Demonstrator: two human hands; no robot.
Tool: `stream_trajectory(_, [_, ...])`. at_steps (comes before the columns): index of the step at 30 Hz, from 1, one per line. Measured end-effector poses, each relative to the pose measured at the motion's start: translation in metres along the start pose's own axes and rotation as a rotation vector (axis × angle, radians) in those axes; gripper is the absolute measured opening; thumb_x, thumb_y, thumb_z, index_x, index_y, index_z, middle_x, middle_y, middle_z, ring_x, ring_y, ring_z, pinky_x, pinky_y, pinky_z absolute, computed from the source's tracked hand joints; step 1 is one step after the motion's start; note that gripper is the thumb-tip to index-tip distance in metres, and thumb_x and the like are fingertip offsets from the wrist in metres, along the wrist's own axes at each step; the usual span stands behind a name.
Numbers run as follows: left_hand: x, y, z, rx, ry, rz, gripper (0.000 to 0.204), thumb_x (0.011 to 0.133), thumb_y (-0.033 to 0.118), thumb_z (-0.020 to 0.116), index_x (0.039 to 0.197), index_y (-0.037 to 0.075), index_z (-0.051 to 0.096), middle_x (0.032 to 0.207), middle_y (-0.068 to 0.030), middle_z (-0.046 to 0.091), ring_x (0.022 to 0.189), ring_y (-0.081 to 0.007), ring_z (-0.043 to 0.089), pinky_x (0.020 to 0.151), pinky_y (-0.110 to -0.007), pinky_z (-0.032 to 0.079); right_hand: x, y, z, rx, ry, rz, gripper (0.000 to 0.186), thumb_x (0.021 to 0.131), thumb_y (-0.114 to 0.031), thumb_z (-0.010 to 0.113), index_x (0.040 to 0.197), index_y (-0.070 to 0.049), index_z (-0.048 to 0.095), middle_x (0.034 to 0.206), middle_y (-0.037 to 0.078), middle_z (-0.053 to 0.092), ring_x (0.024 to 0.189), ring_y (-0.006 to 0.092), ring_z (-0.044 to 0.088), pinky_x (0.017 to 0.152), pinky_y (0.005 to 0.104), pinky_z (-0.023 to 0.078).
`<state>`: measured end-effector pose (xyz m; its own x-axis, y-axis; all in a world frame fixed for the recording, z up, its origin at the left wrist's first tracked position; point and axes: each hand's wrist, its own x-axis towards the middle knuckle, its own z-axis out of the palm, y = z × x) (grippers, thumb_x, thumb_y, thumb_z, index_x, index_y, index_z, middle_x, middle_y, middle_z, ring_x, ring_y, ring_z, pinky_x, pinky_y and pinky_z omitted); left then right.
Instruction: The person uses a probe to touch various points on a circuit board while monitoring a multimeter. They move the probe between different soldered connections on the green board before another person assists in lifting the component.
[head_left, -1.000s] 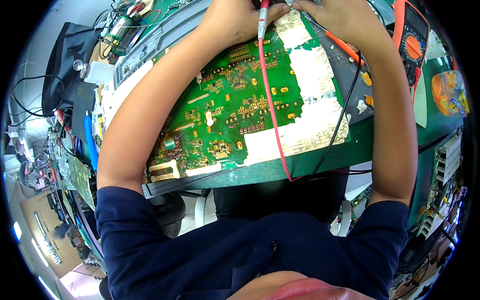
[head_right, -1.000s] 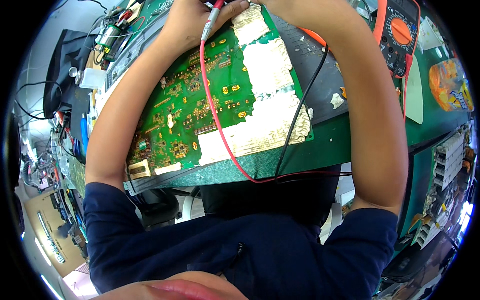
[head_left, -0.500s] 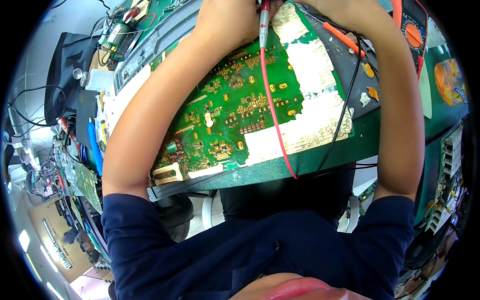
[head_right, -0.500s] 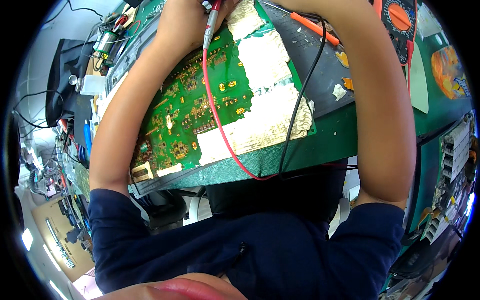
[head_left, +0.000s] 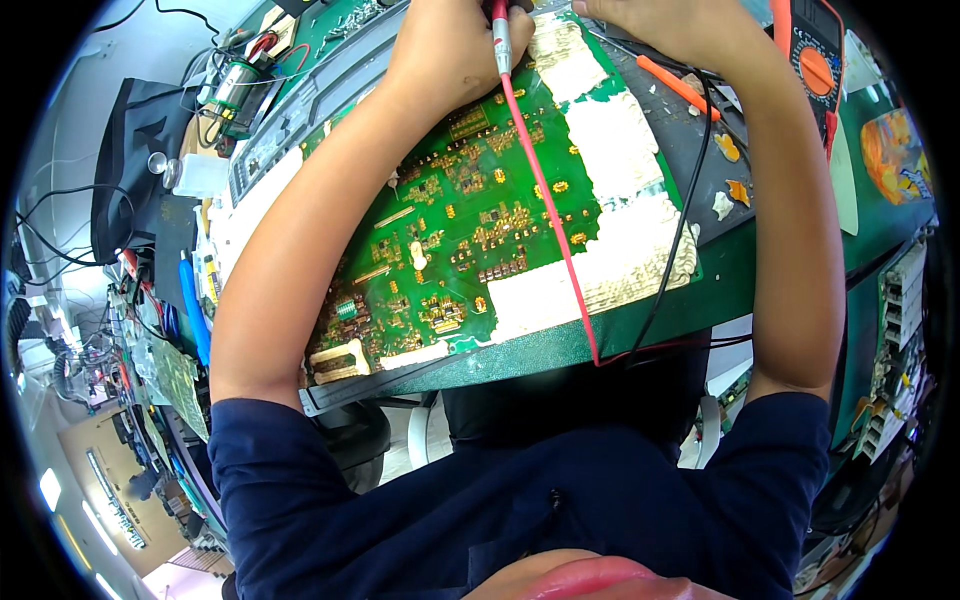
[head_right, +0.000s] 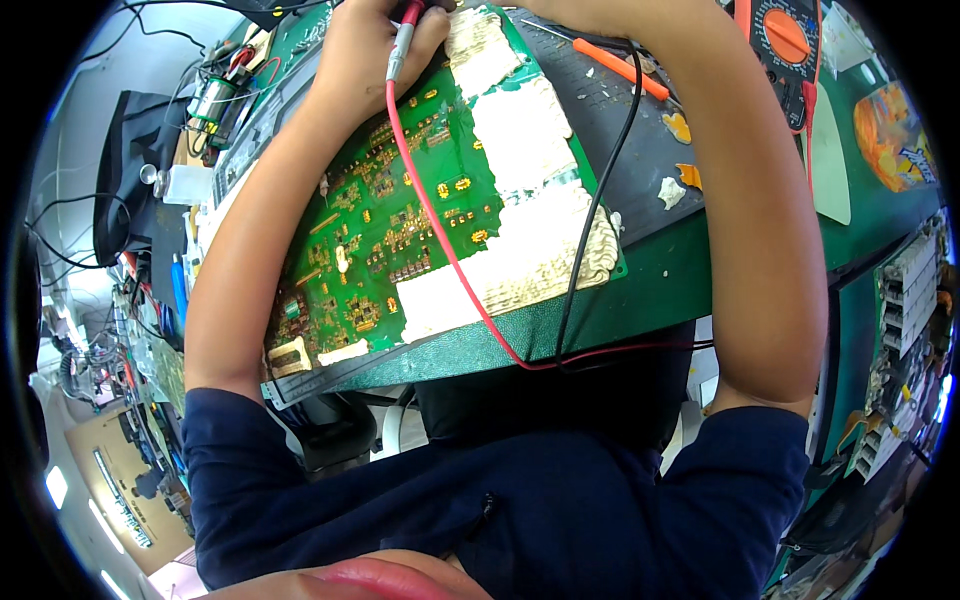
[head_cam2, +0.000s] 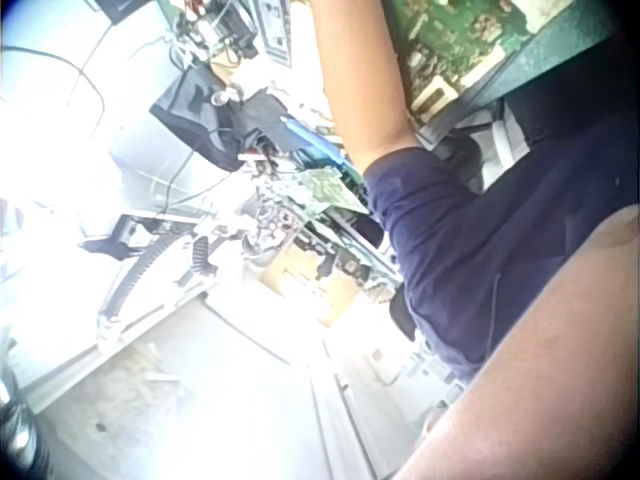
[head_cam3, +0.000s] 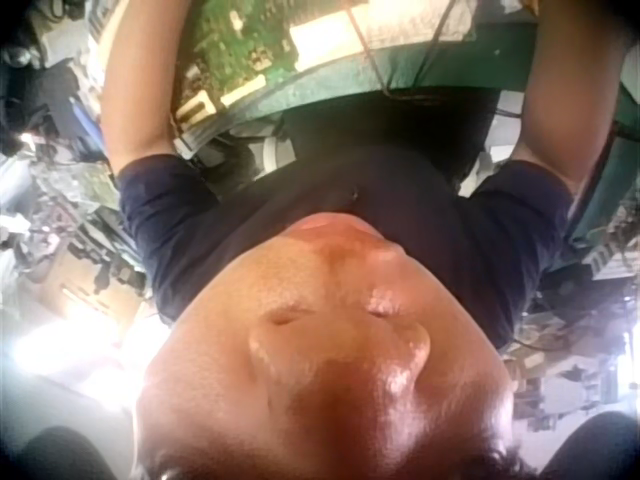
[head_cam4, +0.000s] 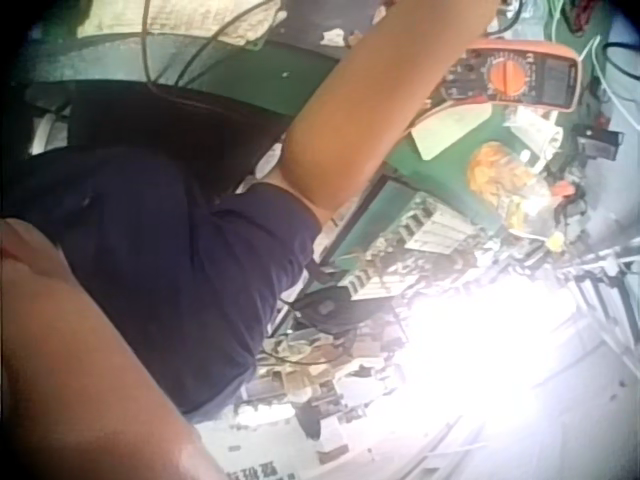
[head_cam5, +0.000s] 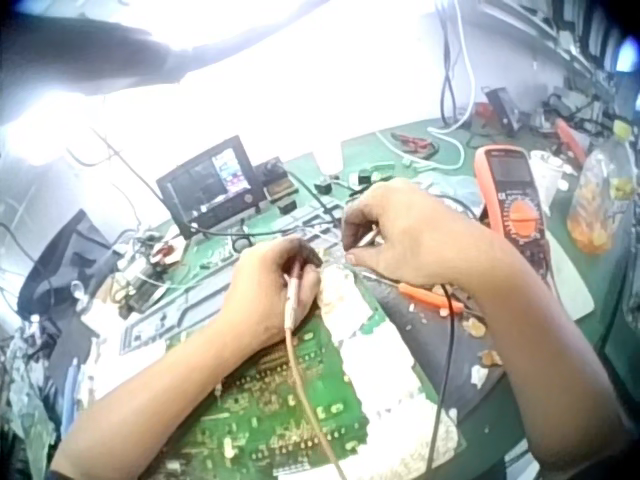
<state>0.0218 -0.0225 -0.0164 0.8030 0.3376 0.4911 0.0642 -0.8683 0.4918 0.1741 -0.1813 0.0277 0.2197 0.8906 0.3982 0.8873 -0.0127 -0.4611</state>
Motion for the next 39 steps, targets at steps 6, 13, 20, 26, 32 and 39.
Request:
stream_trajectory(6, [0.001, -0.005, -0.001, -0.035, 0.02, 0.0, 0.019, 0.082, 0.009, 0.063, 0.093, -0.003, 0.073, 0.068, -0.0153, 0.062, 0.062, -0.0241, 0.061, 0.063, -0.036, 0.051, 0.002, -0.001, 0.008, -0.087, -0.021, -0.029, 0.019, 0.078, -0.011, 0.076, 0.091, 0.003, 0.073, 0.091, 0.023, 0.072, 0.09, 0.0374, 0.07, 0.082, 0.0421, 0.055])
stream_trajectory(13, [0.001, -0.003, -0.006, -0.046, -0.025, -0.032, 0.019, 0.083, 0.01, 0.064, 0.093, -0.004, 0.072, 0.071, -0.0143, 0.064, 0.064, -0.0209, 0.061, 0.065, -0.035, 0.052, 0.001, 0.007, 0.013, -0.03, 0.006, -0.005, 0.018, 0.08, -0.012, 0.077, 0.09, 0.002, 0.074, 0.09, 0.021, 0.072, 0.09, 0.0358, 0.069, 0.081, 0.0413, 0.055])
stream_trajectory(20, [0.002, -0.005, -0.005, -0.099, -0.041, -0.058, 0.019, 0.084, 0.01, 0.065, 0.094, -0.004, 0.072, 0.072, -0.0123, 0.065, 0.065, -0.0195, 0.061, 0.065, -0.033, 0.052, 0.004, 0.005, 0.014, 0.121, -0.058, 0.146, 0.019, 0.079, -0.012, 0.077, 0.09, 0.004, 0.073, 0.085, 0.019, 0.072, 0.082, 0.0276, 0.07, 0.077, 0.0372, 0.055])
stream_trajectory(26, [0.003, -0.004, -0.002, -0.159, -0.073, -0.13, 0.019, 0.085, 0.01, 0.065, 0.094, -0.004, 0.073, 0.072, -0.0105, 0.065, 0.066, -0.0177, 0.061, 0.065, -0.032, 0.052, 0.006, 0.011, 0.021, 0.172, -0.03, 0.169, 0.018, 0.079, -0.01, 0.077, 0.088, 0.004, 0.073, 0.082, 0.018, 0.072, 0.08, 0.0242, 0.069, 0.076, 0.0355, 0.054])
stream_trajectory(32, [0.005, -0.006, -0.002, -0.168, -0.079, -0.157, 0.019, 0.083, 0.011, 0.065, 0.092, -0.004, 0.073, 0.07, -0.0096, 0.065, 0.065, -0.0169, 0.061, 0.064, -0.032, 0.052, 0.005, 0.008, 0.026, 0.147, 0.016, 0.159, 0.017, 0.078, -0.009, 0.077, 0.087, 0.005, 0.073, 0.08, 0.018, 0.072, 0.078, 0.024, 0.069, 0.075, 0.0352, 0.054])
stream_trajectory(39, [0.005, -0.004, -0.007, -0.252, -0.127, -0.126, 0.018, 0.083, 0.009, 0.065, 0.092, -0.005, 0.072, 0.071, -0.0103, 0.067, 0.067, -0.0163, 0.062, 0.064, -0.032, 0.052, 0.004, 0.001, 0.025, 0.174, -0.006, 0.214, 0.017, 0.081, -0.009, 0.076, 0.089, 0.005, 0.073, 0.083, 0.02, 0.073, 0.079, 0.0269, 0.07, 0.076, 0.0366, 0.055])
